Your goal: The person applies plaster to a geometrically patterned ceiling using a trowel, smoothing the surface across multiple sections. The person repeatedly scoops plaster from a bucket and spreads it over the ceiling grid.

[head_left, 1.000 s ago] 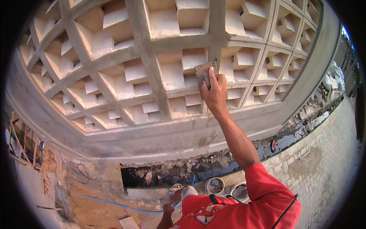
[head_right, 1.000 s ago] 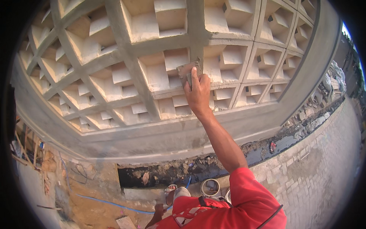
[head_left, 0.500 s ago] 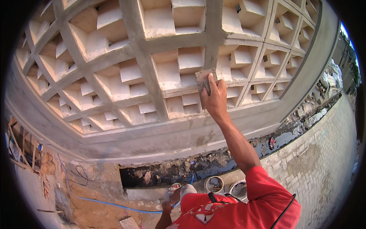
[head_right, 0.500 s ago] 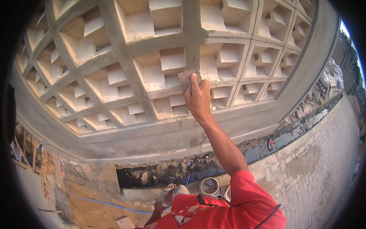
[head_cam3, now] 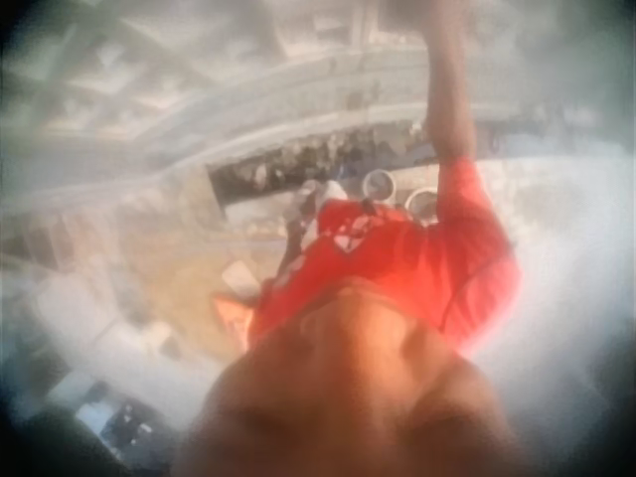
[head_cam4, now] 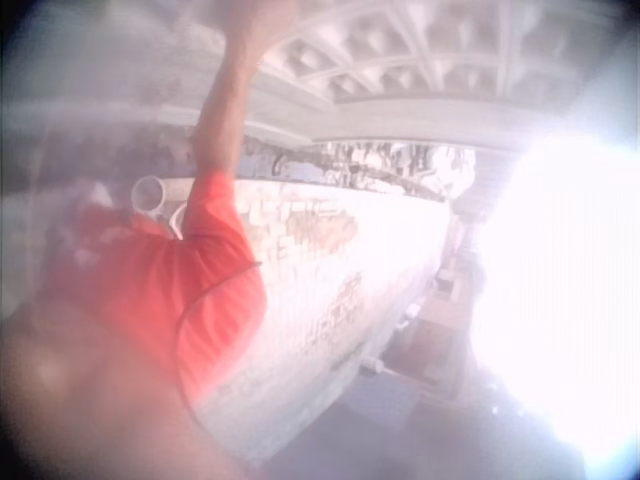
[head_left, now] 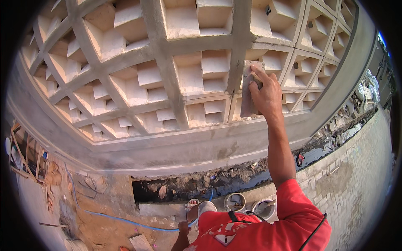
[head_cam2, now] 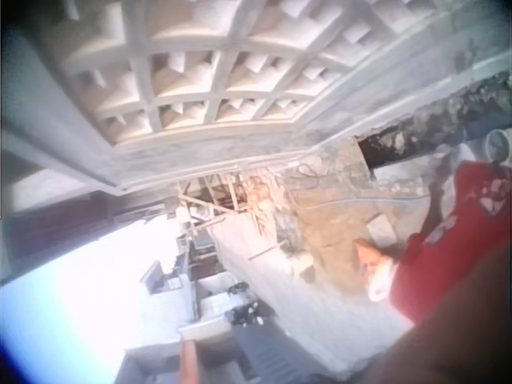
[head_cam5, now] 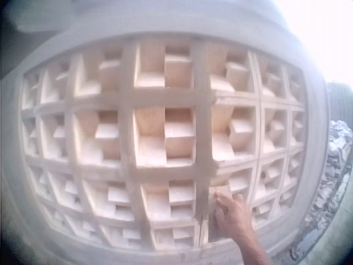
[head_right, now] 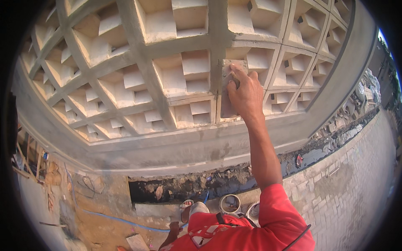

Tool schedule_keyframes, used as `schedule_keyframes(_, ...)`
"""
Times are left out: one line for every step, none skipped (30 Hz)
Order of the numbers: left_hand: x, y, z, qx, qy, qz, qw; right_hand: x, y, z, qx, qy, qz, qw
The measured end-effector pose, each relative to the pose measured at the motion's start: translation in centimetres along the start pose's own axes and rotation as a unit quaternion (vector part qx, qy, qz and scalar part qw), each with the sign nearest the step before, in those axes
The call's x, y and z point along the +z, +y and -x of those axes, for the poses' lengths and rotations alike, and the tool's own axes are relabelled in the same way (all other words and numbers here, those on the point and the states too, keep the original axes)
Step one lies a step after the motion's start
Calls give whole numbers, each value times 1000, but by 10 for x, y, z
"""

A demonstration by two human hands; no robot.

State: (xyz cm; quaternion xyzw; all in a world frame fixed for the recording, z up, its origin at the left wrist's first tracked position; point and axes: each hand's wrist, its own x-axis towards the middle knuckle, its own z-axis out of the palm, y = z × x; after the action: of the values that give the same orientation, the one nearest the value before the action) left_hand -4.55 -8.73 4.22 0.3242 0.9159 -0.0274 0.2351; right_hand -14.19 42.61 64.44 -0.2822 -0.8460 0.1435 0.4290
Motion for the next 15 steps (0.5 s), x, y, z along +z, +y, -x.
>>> schedule_keyframes(0,5,2,-4,-26,-23,999,9,0,-3,-22,3,7,1000)
schedule_keyframes(0,9,5,-8,-51,-46,998,14,-1,-4,-22,5,7,1000)
schedule_keyframes(-1,11,9,-14,-65,-45,997,18,-5,-5,-23,8,7,1000)
schedule_keyframes(-3,13,7,-11,-79,-45,996,19,-4,-6,-22,15,15,1000)
schedule_keyframes(-5,15,4,-8,-93,-45,995,21,-3,-6,-18,14,19,1000)
schedule_keyframes(-9,14,-1,2,-93,-35,995,24,-2,-6,-14,14,23,1000)
schedule_keyframes(-9,12,-4,8,-93,-21,995,28,-2,-5,-15,10,23,1000)
schedule_keyframes(-8,11,-7,13,-93,-7,996,29,-1,-2,-7,-29,31,999)
schedule_keyframes(-7,13,-11,-105,-74,259,957,28,3,3,1,-67,39,997)
schedule_keyframes(-6,14,-16,-206,-73,507,834,27,3,9,8,-104,46,993)
schedule_keyframes(-3,15,-20,-308,-18,703,641,20,-3,14,20,-130,43,990)
schedule_keyframes(-1,13,-24,-326,-2,721,612,19,-4,12,4,-95,29,995)
schedule_keyframes(-2,12,-26,-323,0,713,622,17,-2,11,-10,-60,16,998)
schedule_keyframes(-4,12,-29,-312,2,694,648,15,-4,10,-24,-24,2,999)
schedule_keyframes(-5,14,-31,-299,6,679,671,13,-10,3,-13,0,-6,1000)
